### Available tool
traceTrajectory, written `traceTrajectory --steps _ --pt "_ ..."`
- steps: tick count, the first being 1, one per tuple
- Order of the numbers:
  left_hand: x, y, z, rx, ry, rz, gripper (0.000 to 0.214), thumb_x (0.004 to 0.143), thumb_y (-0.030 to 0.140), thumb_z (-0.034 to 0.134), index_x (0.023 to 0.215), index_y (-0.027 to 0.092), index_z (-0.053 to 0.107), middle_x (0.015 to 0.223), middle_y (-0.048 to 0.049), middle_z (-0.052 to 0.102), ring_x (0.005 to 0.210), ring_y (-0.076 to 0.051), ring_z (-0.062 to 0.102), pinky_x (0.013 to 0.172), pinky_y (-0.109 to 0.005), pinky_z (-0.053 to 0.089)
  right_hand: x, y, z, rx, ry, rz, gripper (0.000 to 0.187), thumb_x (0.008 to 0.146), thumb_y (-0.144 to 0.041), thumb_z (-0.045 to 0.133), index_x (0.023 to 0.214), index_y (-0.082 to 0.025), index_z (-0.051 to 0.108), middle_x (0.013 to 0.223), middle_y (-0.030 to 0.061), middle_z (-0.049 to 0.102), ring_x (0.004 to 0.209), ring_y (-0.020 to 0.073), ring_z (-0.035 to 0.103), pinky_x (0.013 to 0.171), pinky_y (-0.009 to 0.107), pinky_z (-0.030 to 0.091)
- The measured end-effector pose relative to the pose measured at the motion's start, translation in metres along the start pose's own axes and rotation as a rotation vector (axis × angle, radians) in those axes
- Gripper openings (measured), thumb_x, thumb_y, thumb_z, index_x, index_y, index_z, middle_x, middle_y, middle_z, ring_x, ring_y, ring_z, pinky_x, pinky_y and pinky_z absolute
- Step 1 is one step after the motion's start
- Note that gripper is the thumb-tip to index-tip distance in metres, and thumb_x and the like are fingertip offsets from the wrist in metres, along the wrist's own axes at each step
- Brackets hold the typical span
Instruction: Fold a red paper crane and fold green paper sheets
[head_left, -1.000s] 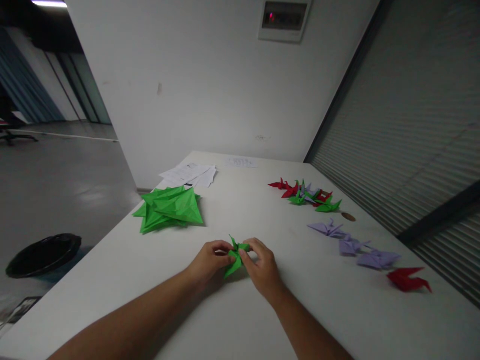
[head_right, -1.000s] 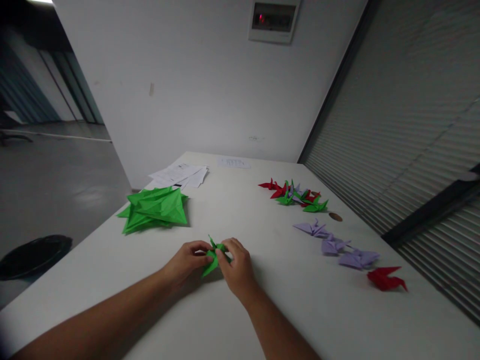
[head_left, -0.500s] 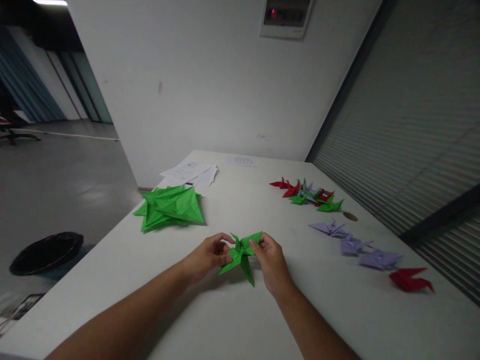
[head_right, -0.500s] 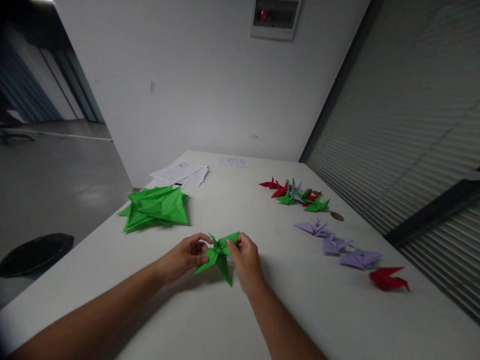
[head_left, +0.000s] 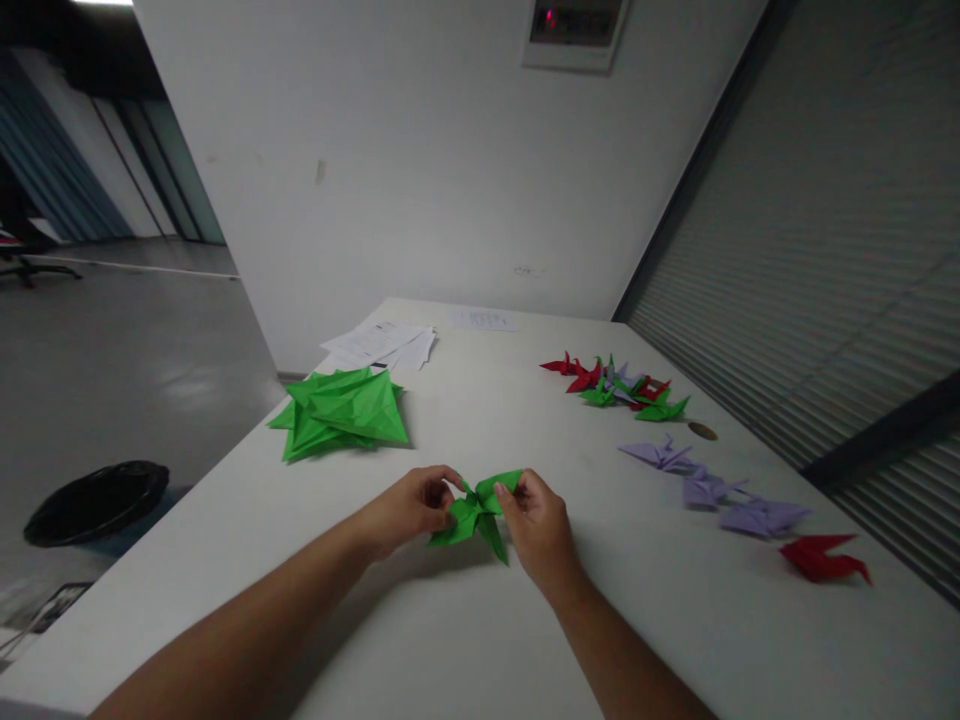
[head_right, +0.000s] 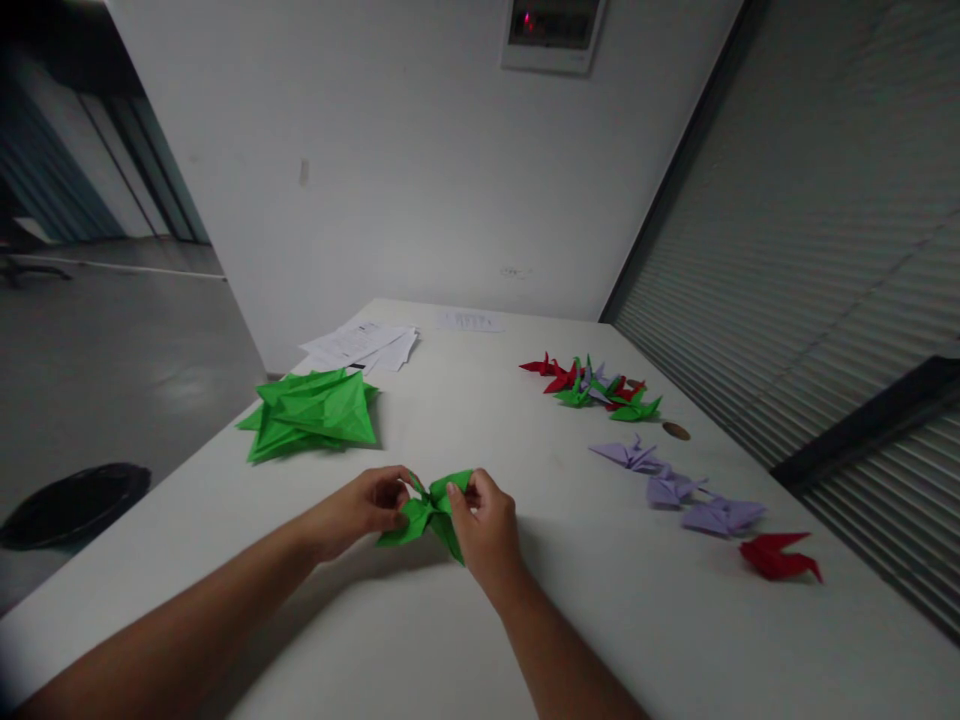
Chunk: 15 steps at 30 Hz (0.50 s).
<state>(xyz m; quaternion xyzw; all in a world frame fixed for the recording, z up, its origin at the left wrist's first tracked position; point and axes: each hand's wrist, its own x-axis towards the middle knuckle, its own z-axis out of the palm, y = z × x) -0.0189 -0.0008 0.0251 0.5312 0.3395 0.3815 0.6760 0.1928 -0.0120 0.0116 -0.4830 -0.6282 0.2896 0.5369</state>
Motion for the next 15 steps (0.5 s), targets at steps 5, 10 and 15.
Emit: traceTrajectory --steps 5,10,15 --pt "-0.003 0.000 0.002 -0.023 0.003 -0.036 0.044 0.064 0.011 0.085 0.105 0.019 0.071 0.082 -0.0008 0.062 0.067 -0.012 0.056 0.056 -0.021 0.040 -0.007 -0.011 0.000 -0.063 -0.071 -0.200 0.016 0.097 -0.030 0.060 0.082 -0.024 0.064 0.073 0.0020 0.069 0.069 0.0199 0.067 0.067 0.032 0.054" --pt "-0.003 -0.004 0.006 -0.060 0.001 0.062 0.051 0.063 0.017 0.093 0.109 0.021 0.073 0.097 -0.0057 0.069 0.081 -0.016 0.063 0.068 -0.025 0.050 -0.012 -0.019 -0.005 -0.163 -0.212 -0.641 0.019 0.093 -0.012 0.059 0.101 -0.026 0.069 0.099 0.0081 0.078 0.091 0.0243 0.074 0.083 0.042 0.060" --pt "-0.002 -0.006 0.007 -0.128 0.037 0.164 0.038 0.070 0.026 0.091 0.102 0.018 0.073 0.093 -0.0066 0.072 0.081 -0.018 0.065 0.073 -0.028 0.052 -0.010 -0.020 -0.009 -0.196 -0.209 -0.789 0.030 0.090 -0.003 0.055 0.104 -0.027 0.067 0.108 0.0092 0.076 0.097 0.0248 0.072 0.086 0.046 0.060"
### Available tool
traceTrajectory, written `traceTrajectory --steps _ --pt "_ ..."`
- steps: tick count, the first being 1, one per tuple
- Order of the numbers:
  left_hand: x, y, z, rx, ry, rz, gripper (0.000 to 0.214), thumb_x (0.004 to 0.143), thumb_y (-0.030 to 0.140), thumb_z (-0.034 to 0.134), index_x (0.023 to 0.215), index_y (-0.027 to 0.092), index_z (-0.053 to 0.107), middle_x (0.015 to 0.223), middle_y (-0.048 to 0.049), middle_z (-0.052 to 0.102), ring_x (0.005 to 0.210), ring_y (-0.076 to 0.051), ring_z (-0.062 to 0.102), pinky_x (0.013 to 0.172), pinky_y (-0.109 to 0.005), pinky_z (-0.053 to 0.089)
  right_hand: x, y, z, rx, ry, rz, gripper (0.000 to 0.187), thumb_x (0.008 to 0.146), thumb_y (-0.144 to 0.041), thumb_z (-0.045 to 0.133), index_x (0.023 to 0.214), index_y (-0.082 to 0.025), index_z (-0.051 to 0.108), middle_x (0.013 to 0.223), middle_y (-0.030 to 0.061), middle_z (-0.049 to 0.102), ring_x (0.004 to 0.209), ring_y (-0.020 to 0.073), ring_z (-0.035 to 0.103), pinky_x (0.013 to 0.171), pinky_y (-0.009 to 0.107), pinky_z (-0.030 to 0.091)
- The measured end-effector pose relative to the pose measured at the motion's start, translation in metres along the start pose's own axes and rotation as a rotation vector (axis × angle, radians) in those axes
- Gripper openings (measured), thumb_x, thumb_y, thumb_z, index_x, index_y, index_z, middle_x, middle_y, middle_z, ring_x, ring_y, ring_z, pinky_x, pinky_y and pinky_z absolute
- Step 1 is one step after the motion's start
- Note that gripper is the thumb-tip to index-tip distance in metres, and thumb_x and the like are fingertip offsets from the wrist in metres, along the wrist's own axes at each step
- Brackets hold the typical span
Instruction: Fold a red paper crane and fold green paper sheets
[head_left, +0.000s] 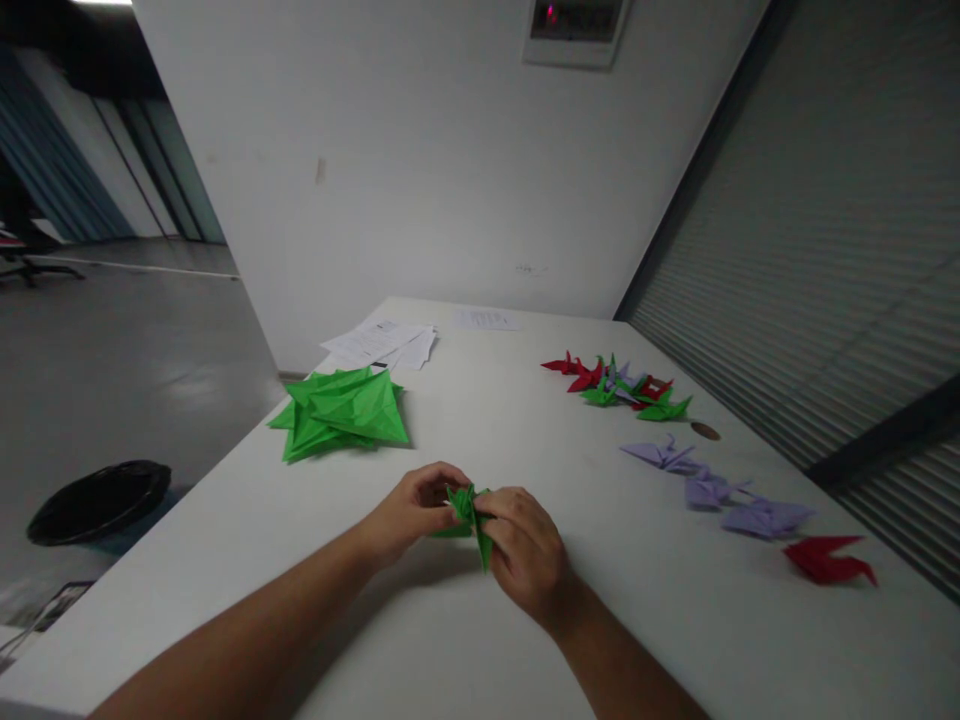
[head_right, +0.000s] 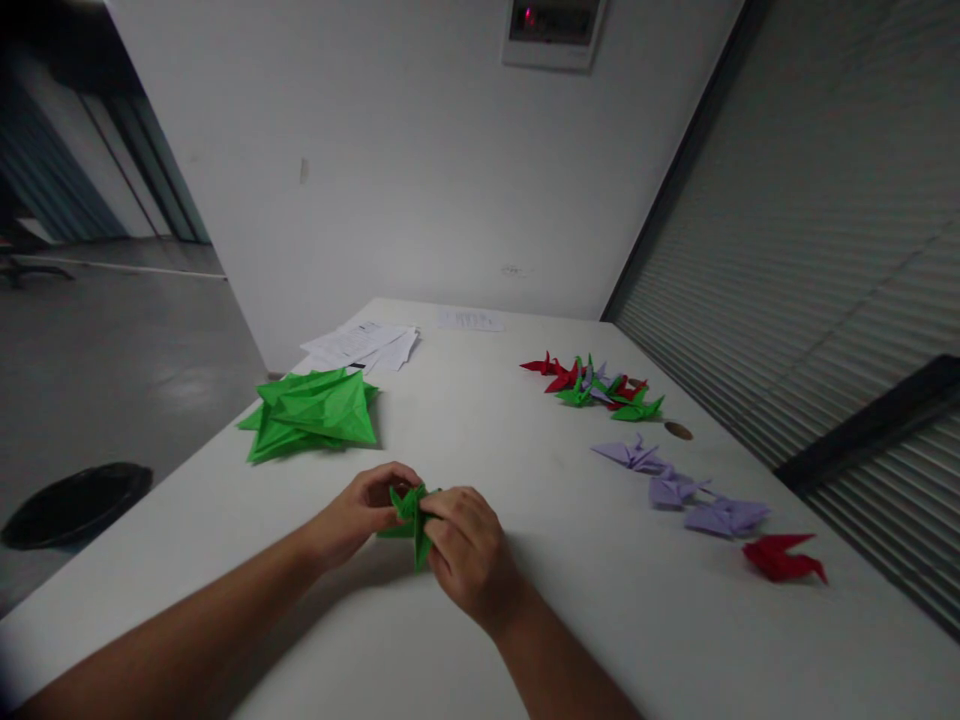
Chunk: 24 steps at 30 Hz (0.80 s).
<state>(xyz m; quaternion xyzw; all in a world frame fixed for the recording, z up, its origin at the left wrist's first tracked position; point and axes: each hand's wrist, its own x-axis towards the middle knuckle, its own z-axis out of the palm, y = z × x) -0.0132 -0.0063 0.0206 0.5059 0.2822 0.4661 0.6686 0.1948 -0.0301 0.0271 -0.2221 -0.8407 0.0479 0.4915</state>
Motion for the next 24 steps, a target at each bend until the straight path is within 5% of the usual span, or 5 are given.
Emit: traceTrajectory --steps 5,10,18,24 --pt "-0.002 0.003 0.001 0.237 0.017 0.168 0.049 0.063 0.020 0.094 0.107 0.018 0.072 0.099 -0.0085 0.072 0.090 -0.022 0.067 0.081 -0.030 0.052 0.000 0.000 -0.001 -0.059 -0.022 -0.046 0.030 0.090 -0.002 0.058 0.108 -0.026 0.065 0.108 0.0109 0.075 0.099 0.0250 0.071 0.086 0.046 0.061" --pt "-0.004 0.006 0.005 0.354 0.067 0.245 0.026 0.076 0.027 0.085 0.097 0.016 0.074 0.089 -0.0076 0.069 0.083 -0.020 0.064 0.077 -0.030 0.051 -0.002 -0.001 -0.001 -0.066 -0.029 -0.064 0.033 0.091 -0.001 0.056 0.111 -0.025 0.065 0.111 0.0120 0.075 0.104 0.0258 0.072 0.089 0.047 0.062" --pt "-0.003 -0.006 0.005 0.298 0.197 0.173 0.030 0.086 0.042 0.077 0.076 0.015 0.069 0.072 -0.0028 0.062 0.068 -0.015 0.056 0.065 -0.026 0.045 -0.002 -0.002 0.003 -0.028 -0.039 -0.062 0.027 0.092 -0.003 0.058 0.109 -0.023 0.065 0.112 0.0126 0.074 0.106 0.0257 0.071 0.091 0.045 0.062" --pt "0.003 -0.008 0.007 -0.004 0.389 0.176 0.027 0.078 0.032 0.083 0.072 0.016 0.061 0.068 0.0017 0.059 0.064 -0.012 0.053 0.063 -0.024 0.044 -0.002 -0.001 0.011 0.089 0.053 0.093 0.018 0.091 -0.004 0.063 0.096 -0.022 0.062 0.110 0.0124 0.069 0.105 0.0245 0.067 0.089 0.042 0.060"
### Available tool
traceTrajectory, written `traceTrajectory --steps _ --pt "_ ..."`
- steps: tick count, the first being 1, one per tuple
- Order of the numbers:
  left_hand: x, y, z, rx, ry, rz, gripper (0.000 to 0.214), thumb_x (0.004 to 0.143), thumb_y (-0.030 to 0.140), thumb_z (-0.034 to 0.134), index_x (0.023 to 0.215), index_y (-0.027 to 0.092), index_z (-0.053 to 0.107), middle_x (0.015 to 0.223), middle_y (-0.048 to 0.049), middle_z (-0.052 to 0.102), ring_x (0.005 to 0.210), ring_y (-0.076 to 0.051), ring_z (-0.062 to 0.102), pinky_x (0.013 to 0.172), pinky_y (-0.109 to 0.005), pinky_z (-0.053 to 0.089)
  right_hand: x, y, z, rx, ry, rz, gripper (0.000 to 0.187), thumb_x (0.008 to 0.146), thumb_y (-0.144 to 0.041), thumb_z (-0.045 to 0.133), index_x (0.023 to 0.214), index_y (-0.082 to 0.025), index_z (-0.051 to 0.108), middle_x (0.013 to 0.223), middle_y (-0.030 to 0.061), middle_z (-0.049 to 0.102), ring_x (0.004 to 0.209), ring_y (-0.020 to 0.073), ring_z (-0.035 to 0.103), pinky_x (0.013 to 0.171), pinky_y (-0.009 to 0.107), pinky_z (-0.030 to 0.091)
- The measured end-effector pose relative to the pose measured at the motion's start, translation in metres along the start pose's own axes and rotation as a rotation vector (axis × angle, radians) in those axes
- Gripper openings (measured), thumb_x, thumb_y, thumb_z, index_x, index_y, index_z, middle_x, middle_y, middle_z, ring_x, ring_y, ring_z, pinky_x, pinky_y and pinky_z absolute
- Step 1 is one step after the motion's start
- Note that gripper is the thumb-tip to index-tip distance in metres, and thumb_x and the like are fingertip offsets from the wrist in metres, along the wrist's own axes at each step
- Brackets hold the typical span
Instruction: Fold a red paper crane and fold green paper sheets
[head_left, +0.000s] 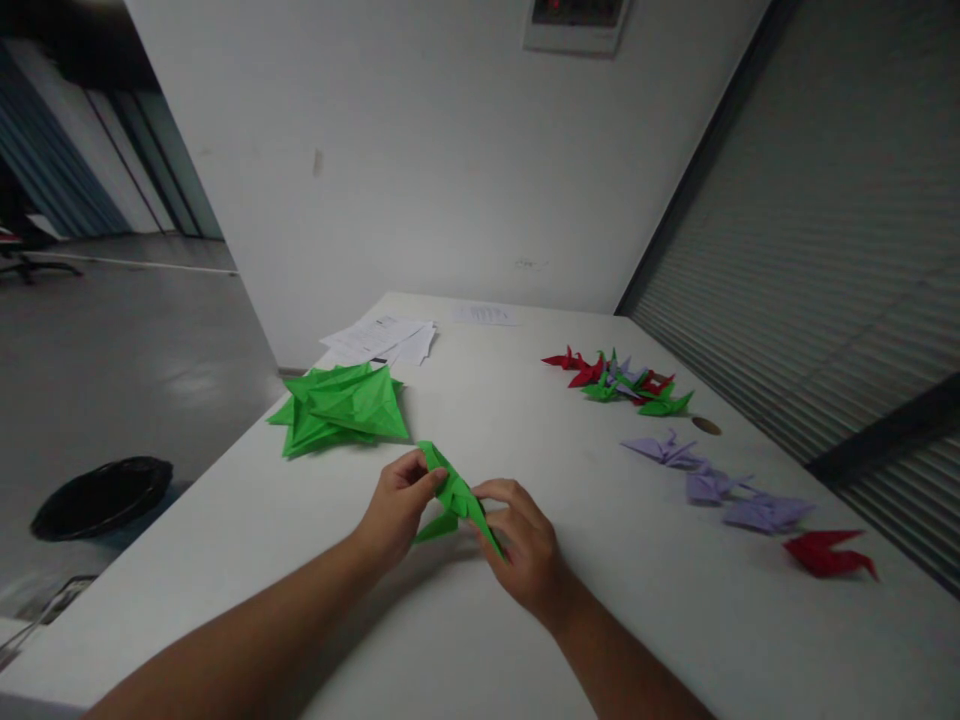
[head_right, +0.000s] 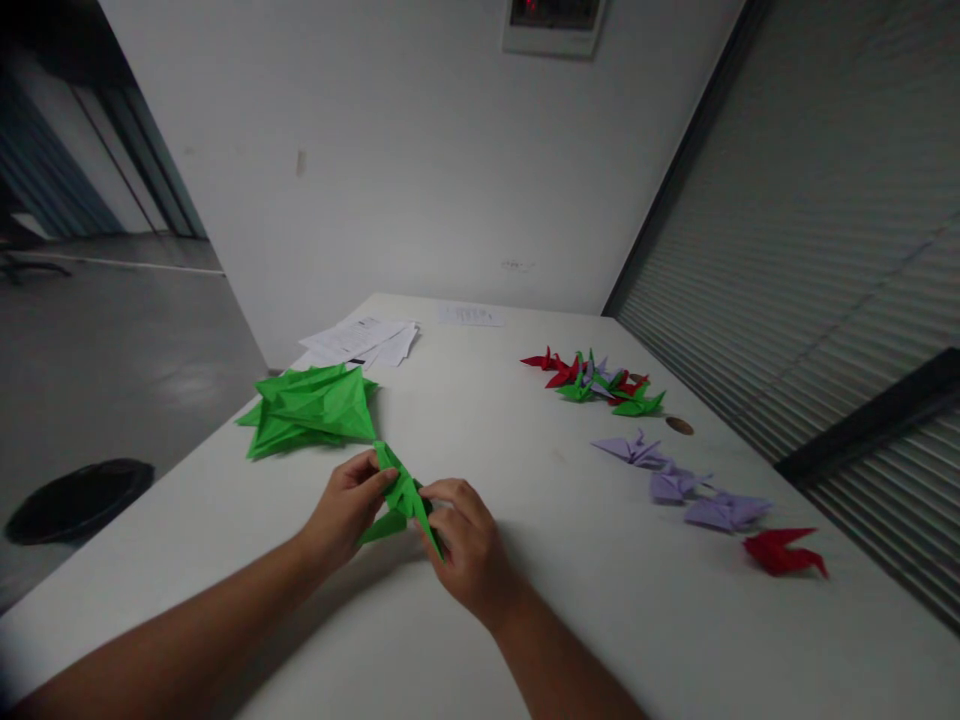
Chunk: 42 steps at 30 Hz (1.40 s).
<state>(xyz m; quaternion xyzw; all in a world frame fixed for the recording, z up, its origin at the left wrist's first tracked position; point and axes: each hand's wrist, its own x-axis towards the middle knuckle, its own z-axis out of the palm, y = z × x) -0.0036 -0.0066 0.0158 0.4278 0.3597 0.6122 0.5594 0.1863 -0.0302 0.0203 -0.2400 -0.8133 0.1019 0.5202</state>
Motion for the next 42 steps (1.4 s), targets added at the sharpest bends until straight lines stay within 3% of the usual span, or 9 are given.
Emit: traceTrajectory --steps 4,9,12,17,21,26,30,36,42 --pt "0.002 0.000 0.000 -0.046 0.064 0.034 0.029 0.074 0.028 0.085 0.073 0.017 0.058 0.069 0.0030 0.061 0.063 -0.011 0.055 0.063 -0.024 0.047 -0.002 0.007 0.004 0.097 0.040 0.204 0.011 0.091 -0.013 0.067 0.093 -0.023 0.063 0.107 0.0090 0.068 0.102 0.0230 0.067 0.089 0.040 0.057" --pt "0.002 -0.005 -0.010 0.342 0.062 0.214 0.024 0.083 0.031 0.078 0.073 0.018 0.060 0.067 0.0023 0.060 0.063 -0.012 0.055 0.062 -0.024 0.045 0.000 0.011 0.001 0.217 -0.066 0.290 0.019 0.088 -0.027 0.072 0.106 -0.022 0.068 0.111 0.0108 0.069 0.109 0.0260 0.065 0.096 0.042 0.054" --pt "0.002 -0.004 -0.015 0.582 0.015 0.345 0.014 0.087 0.028 0.071 0.078 0.018 0.066 0.069 0.0009 0.064 0.063 -0.013 0.057 0.062 -0.024 0.045 0.002 0.012 -0.001 0.344 -0.121 0.425 0.021 0.092 -0.032 0.068 0.110 -0.021 0.070 0.117 0.0124 0.069 0.111 0.0255 0.066 0.093 0.038 0.056" --pt "-0.002 -0.001 -0.017 0.752 -0.030 0.493 0.005 0.087 0.022 0.069 0.082 0.019 0.069 0.070 0.0003 0.067 0.064 -0.013 0.060 0.062 -0.023 0.047 0.002 0.014 -0.001 0.627 -0.227 0.641 0.031 0.091 -0.039 0.070 0.115 -0.020 0.072 0.116 0.0106 0.071 0.104 0.0237 0.070 0.089 0.036 0.058" --pt "-0.007 -0.007 -0.015 0.658 -0.079 0.399 0.008 0.091 0.026 0.066 0.088 0.019 0.067 0.072 -0.0008 0.068 0.061 -0.012 0.061 0.057 -0.022 0.047 0.001 0.014 0.006 0.564 -0.170 0.733 0.020 0.085 -0.034 0.075 0.099 -0.019 0.074 0.103 0.0080 0.074 0.096 0.0229 0.071 0.086 0.035 0.057" --pt "-0.009 -0.017 -0.006 0.458 -0.021 0.240 0.017 0.090 0.033 0.070 0.088 0.019 0.059 0.071 0.0021 0.062 0.059 -0.011 0.058 0.054 -0.022 0.047 -0.004 0.013 0.018 0.428 -0.075 0.767 0.008 0.083 -0.027 0.072 0.083 -0.019 0.072 0.083 0.0040 0.072 0.080 0.0199 0.068 0.077 0.031 0.055" --pt "-0.007 -0.018 0.001 0.227 0.016 0.082 0.036 0.082 0.035 0.079 0.089 0.022 0.047 0.073 0.0058 0.058 0.061 -0.012 0.059 0.054 -0.022 0.047 -0.008 0.016 0.021 0.435 0.019 0.734 0.010 0.086 -0.028 0.069 0.084 -0.019 0.073 0.088 0.0057 0.075 0.085 0.0212 0.070 0.081 0.032 0.055" --pt "-0.005 -0.016 0.007 0.090 0.083 0.006 0.040 0.071 0.031 0.087 0.082 0.020 0.050 0.073 0.0059 0.058 0.063 -0.010 0.055 0.059 -0.021 0.045 -0.012 0.018 0.024 0.359 0.079 0.779 0.017 0.088 -0.034 0.070 0.083 -0.018 0.073 0.082 0.0058 0.074 0.076 0.0197 0.068 0.071 0.030 0.054" --pt "-0.007 -0.018 0.006 0.083 0.066 0.005 0.028 0.077 0.026 0.079 0.077 0.019 0.052 0.067 0.0057 0.056 0.060 -0.009 0.052 0.056 -0.020 0.042 -0.011 0.015 0.026 0.275 0.069 0.783 0.020 0.089 -0.037 0.066 0.081 -0.018 0.070 0.076 0.0055 0.072 0.070 0.0189 0.067 0.066 0.029 0.056"
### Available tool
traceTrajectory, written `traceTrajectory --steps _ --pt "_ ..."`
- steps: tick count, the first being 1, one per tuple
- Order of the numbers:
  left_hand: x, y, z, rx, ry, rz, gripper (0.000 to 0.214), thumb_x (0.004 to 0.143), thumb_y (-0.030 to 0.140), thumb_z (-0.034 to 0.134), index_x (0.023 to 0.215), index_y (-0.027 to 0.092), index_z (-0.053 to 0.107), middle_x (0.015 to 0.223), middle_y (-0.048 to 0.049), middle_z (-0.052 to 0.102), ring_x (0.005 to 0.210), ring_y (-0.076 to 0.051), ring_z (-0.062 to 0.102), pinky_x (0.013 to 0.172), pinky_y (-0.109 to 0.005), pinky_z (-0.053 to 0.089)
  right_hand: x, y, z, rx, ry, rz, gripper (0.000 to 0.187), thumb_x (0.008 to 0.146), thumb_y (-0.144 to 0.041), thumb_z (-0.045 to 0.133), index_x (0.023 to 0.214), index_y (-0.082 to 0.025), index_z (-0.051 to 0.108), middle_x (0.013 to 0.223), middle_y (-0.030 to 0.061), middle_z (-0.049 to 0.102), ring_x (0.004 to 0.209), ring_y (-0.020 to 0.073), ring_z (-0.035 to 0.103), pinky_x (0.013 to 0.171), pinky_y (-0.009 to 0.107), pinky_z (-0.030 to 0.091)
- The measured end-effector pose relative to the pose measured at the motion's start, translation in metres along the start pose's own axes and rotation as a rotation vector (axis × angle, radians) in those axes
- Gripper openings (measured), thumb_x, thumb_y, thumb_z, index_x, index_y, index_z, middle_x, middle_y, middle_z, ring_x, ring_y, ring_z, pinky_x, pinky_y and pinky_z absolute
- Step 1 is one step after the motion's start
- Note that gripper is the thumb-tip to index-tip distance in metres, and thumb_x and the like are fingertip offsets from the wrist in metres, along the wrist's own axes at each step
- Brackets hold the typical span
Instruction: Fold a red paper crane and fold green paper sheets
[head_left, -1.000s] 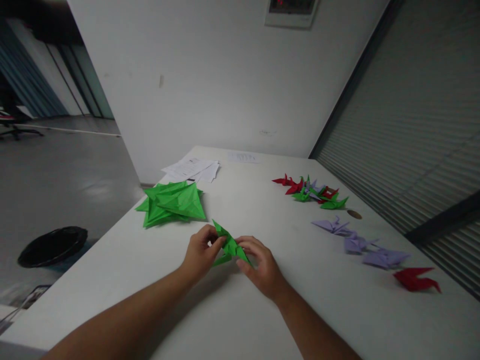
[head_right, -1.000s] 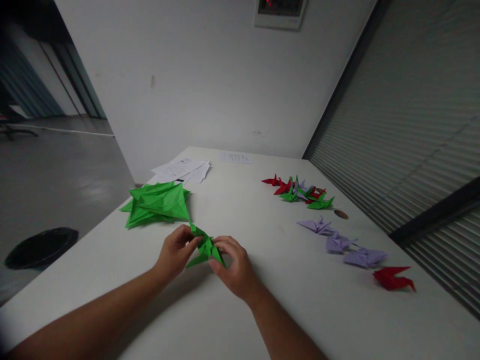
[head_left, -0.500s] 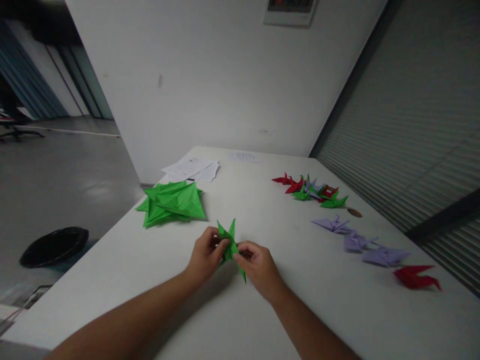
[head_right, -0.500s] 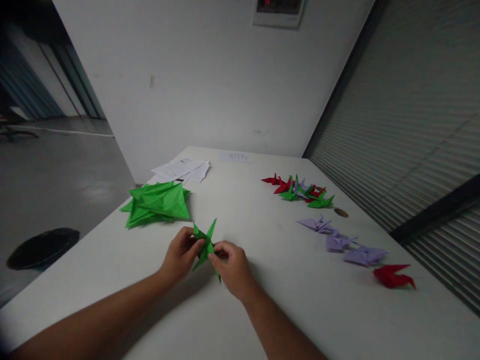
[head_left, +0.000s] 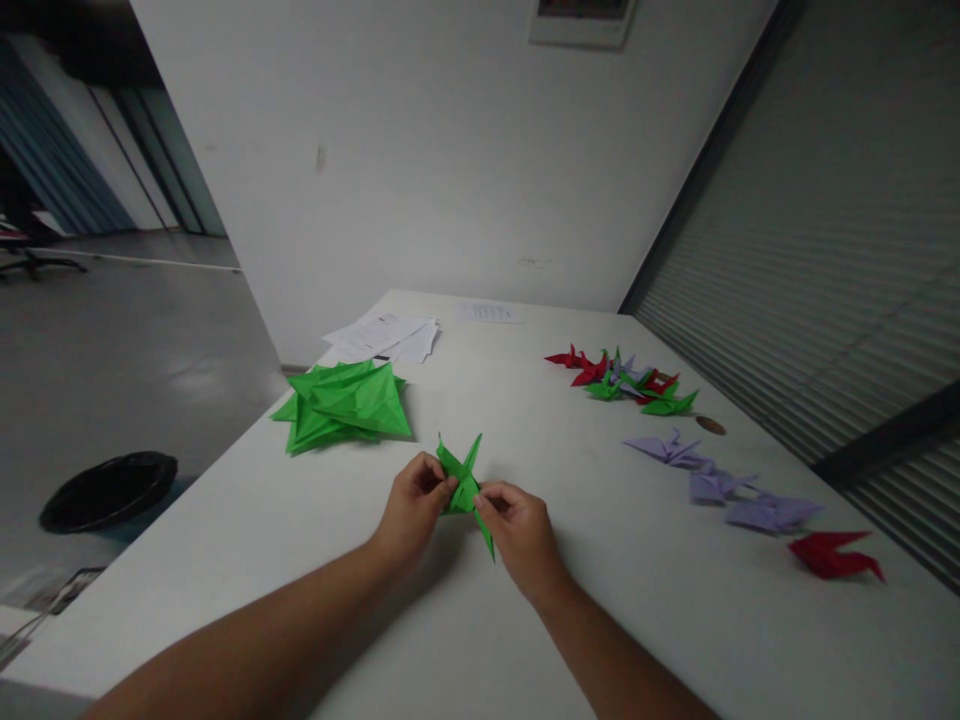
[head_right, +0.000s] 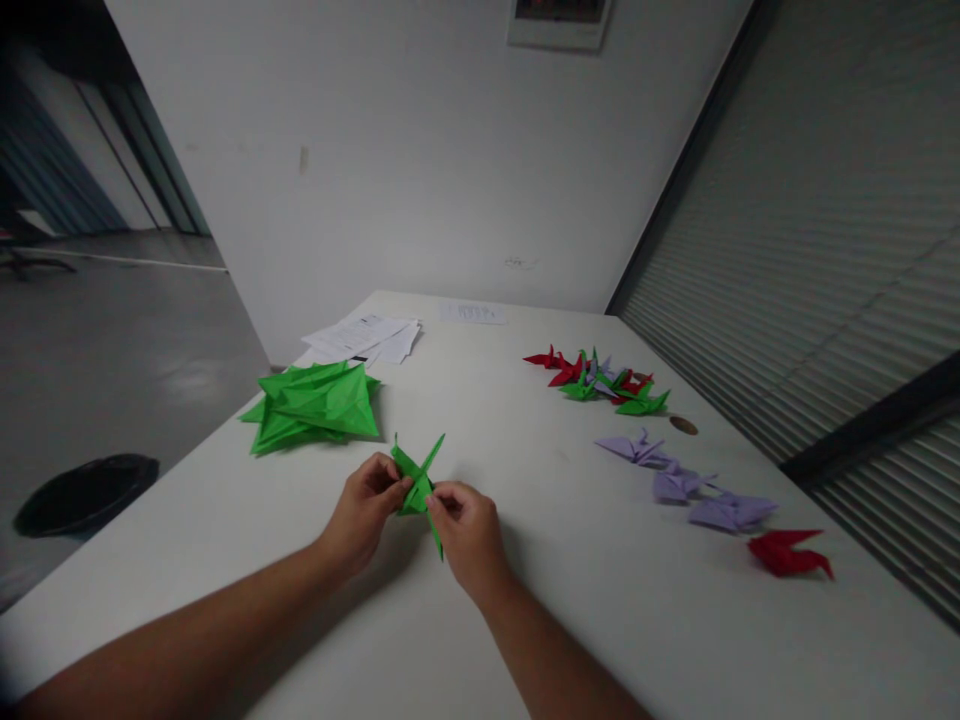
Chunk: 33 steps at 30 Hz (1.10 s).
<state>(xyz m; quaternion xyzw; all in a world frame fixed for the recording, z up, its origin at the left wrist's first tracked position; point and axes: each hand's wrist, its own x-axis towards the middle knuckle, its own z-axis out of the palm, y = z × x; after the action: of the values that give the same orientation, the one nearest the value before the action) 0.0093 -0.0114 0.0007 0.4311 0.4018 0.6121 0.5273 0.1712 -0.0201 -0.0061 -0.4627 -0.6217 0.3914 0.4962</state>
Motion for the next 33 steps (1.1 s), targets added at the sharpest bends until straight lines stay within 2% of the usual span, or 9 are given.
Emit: traceTrajectory --steps 3,7,10,13,18,22,25,29,33 --pt "-0.002 -0.001 -0.001 0.131 -0.089 0.037 0.017 0.079 0.025 0.076 0.089 0.018 0.065 0.082 -0.0011 0.067 0.077 -0.015 0.064 0.067 -0.026 0.054 -0.001 0.001 0.001 -0.068 0.044 -0.048 0.012 0.083 -0.030 0.068 0.088 -0.020 0.066 0.082 0.0062 0.072 0.074 0.0203 0.071 0.069 0.031 0.060" --pt "-0.007 -0.004 -0.001 0.338 -0.213 0.159 0.033 0.078 0.017 0.072 0.111 0.021 0.068 0.101 -0.0051 0.070 0.094 -0.020 0.068 0.079 -0.033 0.061 -0.001 0.004 0.001 -0.160 0.094 -0.095 0.021 0.079 -0.021 0.065 0.100 -0.021 0.059 0.086 0.0050 0.072 0.073 0.0198 0.073 0.069 0.031 0.062" --pt "-0.011 -0.007 0.000 0.455 -0.259 0.325 0.046 0.079 0.007 0.063 0.122 0.025 0.065 0.110 -0.0054 0.068 0.096 -0.018 0.067 0.080 -0.032 0.061 -0.001 0.004 -0.001 -0.305 0.116 -0.181 0.025 0.079 -0.014 0.060 0.104 -0.020 0.060 0.089 0.0061 0.072 0.073 0.0198 0.072 0.071 0.033 0.062" --pt "-0.012 -0.008 -0.002 0.519 -0.285 0.443 0.054 0.080 0.002 0.058 0.128 0.027 0.062 0.112 -0.0057 0.067 0.095 -0.017 0.066 0.080 -0.032 0.061 -0.001 0.001 -0.005 -0.476 0.109 -0.357 0.026 0.083 -0.011 0.056 0.107 -0.019 0.061 0.096 0.0099 0.072 0.078 0.0220 0.072 0.075 0.036 0.061" --pt "-0.013 -0.008 -0.003 0.544 -0.316 0.493 0.054 0.084 0.003 0.057 0.133 0.027 0.059 0.111 -0.0065 0.066 0.091 -0.016 0.064 0.077 -0.030 0.061 0.000 -0.004 -0.012 -0.731 0.071 -0.557 0.020 0.092 -0.010 0.052 0.107 -0.017 0.064 0.095 0.0120 0.074 0.086 0.0241 0.073 0.078 0.035 0.060" --pt "-0.014 -0.009 -0.002 0.522 -0.336 0.441 0.051 0.085 0.005 0.059 0.132 0.026 0.060 0.111 -0.0073 0.065 0.089 -0.016 0.063 0.075 -0.030 0.061 0.001 -0.006 -0.014 -0.913 0.083 -0.587 0.016 0.091 -0.007 0.052 0.093 -0.018 0.064 0.082 0.0099 0.072 0.076 0.0228 0.070 0.070 0.032 0.055" --pt "-0.014 -0.007 -0.001 0.465 -0.340 0.361 0.049 0.084 0.008 0.061 0.130 0.027 0.062 0.112 -0.0071 0.064 0.090 -0.016 0.063 0.075 -0.030 0.061 0.002 -0.008 -0.015 -0.951 0.097 -0.597 0.018 0.091 -0.006 0.050 0.088 -0.019 0.064 0.078 0.0087 0.071 0.073 0.0214 0.067 0.068 0.031 0.051" --pt "-0.013 -0.003 -0.001 0.361 -0.347 0.225 0.044 0.081 0.014 0.068 0.124 0.025 0.063 0.111 -0.0063 0.063 0.089 -0.016 0.062 0.074 -0.029 0.060 0.003 -0.010 -0.018 -0.843 0.089 -0.535 0.021 0.096 -0.010 0.049 0.081 -0.021 0.059 0.073 0.0051 0.065 0.067 0.0195 0.063 0.064 0.030 0.046" --pt "-0.012 -0.002 0.000 0.230 -0.313 -0.025 0.043 0.074 0.020 0.076 0.114 0.020 0.061 0.091 -0.0019 0.062 0.079 -0.016 0.061 0.066 -0.027 0.055 0.001 -0.013 -0.018 -0.720 0.077 -0.504 0.024 0.098 -0.013 0.047 0.079 -0.022 0.056 0.070 0.0027 0.062 0.064 0.0178 0.060 0.063 0.029 0.043"
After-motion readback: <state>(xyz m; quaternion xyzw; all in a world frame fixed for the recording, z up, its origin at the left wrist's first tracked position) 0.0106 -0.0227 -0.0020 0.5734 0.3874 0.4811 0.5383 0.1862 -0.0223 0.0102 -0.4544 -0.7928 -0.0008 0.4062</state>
